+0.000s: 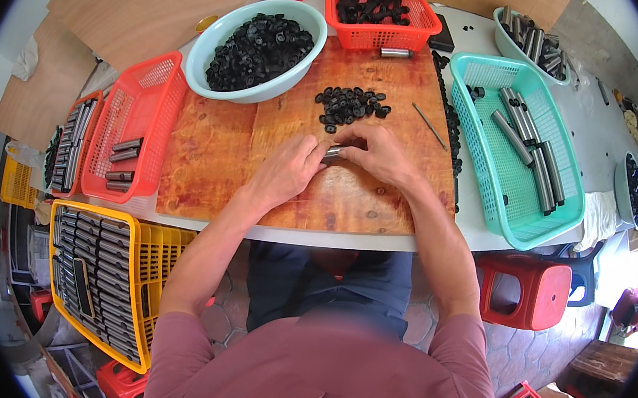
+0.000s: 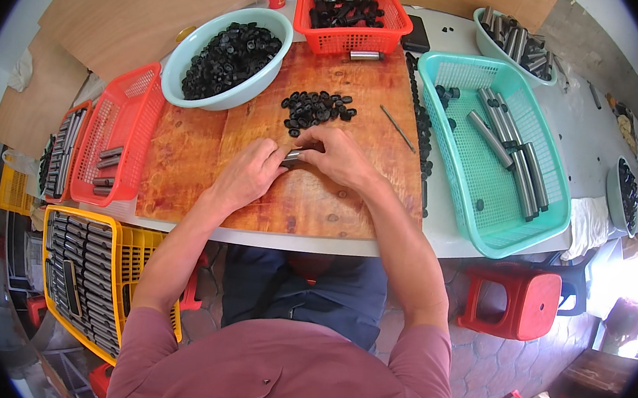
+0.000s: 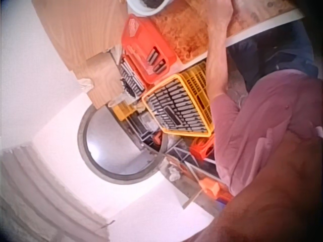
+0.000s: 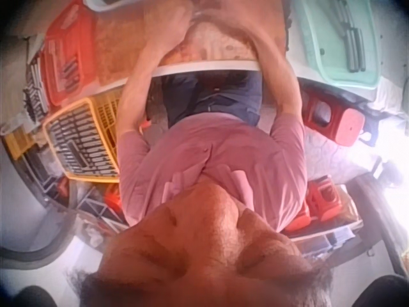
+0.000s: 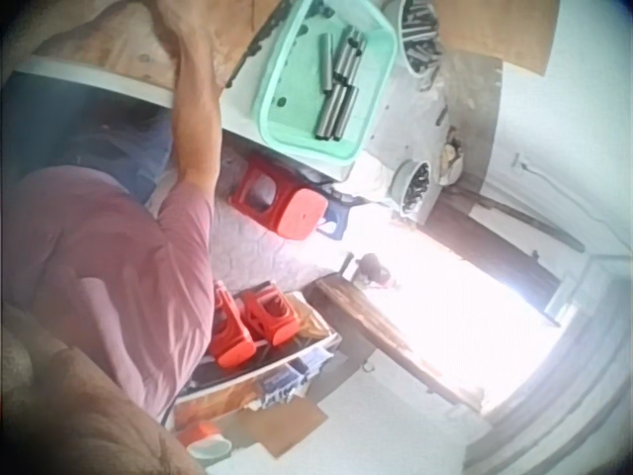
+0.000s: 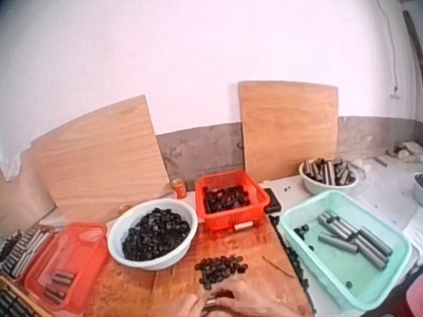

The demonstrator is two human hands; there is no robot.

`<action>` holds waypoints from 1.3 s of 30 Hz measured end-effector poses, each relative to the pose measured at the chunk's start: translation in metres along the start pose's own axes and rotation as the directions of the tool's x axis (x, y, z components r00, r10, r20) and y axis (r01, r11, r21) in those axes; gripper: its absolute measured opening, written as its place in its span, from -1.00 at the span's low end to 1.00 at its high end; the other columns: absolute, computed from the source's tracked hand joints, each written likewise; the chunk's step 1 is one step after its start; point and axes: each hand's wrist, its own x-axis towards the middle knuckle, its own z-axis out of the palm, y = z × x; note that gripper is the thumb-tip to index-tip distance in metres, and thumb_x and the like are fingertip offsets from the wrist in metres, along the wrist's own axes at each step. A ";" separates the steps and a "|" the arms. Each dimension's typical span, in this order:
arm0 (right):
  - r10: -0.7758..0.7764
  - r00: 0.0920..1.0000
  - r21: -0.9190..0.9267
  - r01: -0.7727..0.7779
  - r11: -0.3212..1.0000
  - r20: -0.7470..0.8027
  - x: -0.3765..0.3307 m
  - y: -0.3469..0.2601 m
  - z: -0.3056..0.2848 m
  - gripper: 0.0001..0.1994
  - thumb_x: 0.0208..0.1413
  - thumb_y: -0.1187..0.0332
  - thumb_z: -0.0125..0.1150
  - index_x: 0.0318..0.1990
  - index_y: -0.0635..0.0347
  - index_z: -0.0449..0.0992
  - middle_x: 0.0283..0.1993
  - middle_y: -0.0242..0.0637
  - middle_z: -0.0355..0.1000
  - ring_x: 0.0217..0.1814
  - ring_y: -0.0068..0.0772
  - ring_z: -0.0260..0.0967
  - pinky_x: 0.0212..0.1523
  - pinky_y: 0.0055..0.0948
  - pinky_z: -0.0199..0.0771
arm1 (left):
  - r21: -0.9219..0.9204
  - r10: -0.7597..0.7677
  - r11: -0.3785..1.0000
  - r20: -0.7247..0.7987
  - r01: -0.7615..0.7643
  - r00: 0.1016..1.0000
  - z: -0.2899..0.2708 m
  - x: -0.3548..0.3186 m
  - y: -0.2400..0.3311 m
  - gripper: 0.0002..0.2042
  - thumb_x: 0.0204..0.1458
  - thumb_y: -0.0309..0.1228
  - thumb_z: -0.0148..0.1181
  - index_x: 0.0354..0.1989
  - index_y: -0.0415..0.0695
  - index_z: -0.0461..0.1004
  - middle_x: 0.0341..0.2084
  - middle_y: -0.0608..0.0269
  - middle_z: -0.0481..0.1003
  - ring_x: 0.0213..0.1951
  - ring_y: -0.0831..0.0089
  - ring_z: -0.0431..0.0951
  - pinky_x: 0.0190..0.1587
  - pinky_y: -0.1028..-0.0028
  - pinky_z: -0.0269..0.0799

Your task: The person assembles small black circular components into cylindrical metal tubes at a workbench. They repeatedly pick up the black pieces, insert them into the tubes, and place the completed assemblies into a red basket. The process is repetitive and involves handling multiple small parts and tubes.

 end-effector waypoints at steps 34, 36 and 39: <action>-0.044 0.985 -0.360 -0.020 0.933 -0.168 0.043 -0.012 0.043 -0.79 0.29 0.36 0.14 -0.30 0.36 0.53 -0.40 0.13 0.42 -0.37 0.11 0.43 -0.29 -0.12 0.41 | -0.255 -0.041 0.967 -0.145 0.003 0.989 0.012 -0.007 0.001 -0.87 0.07 -0.44 0.14 -0.38 -0.28 0.50 -0.31 0.03 0.41 -0.22 0.06 0.49 -0.19 0.20 0.46; -0.050 0.986 -0.414 -0.021 0.910 -0.159 0.044 -0.016 0.047 -0.78 0.31 0.34 0.14 -0.29 0.35 0.53 -0.38 0.07 0.48 -0.34 0.10 0.46 -0.27 -0.10 0.43 | -0.286 -0.129 0.954 -0.112 0.092 0.985 0.009 -0.010 0.003 -0.83 0.06 -0.40 0.23 -0.37 -0.29 0.50 -0.27 0.03 0.42 -0.19 0.06 0.50 -0.14 0.18 0.47; -0.079 0.983 -0.518 -0.018 0.855 -0.165 0.045 -0.014 0.052 -0.78 0.32 0.33 0.14 -0.29 0.33 0.54 -0.36 0.03 0.51 -0.30 0.11 0.48 -0.24 -0.05 0.43 | -0.359 -0.214 0.919 -0.100 0.165 0.972 0.014 -0.013 0.002 -0.72 -0.01 -0.31 0.41 -0.33 -0.28 0.52 -0.23 0.03 0.43 -0.12 0.07 0.51 -0.07 0.18 0.48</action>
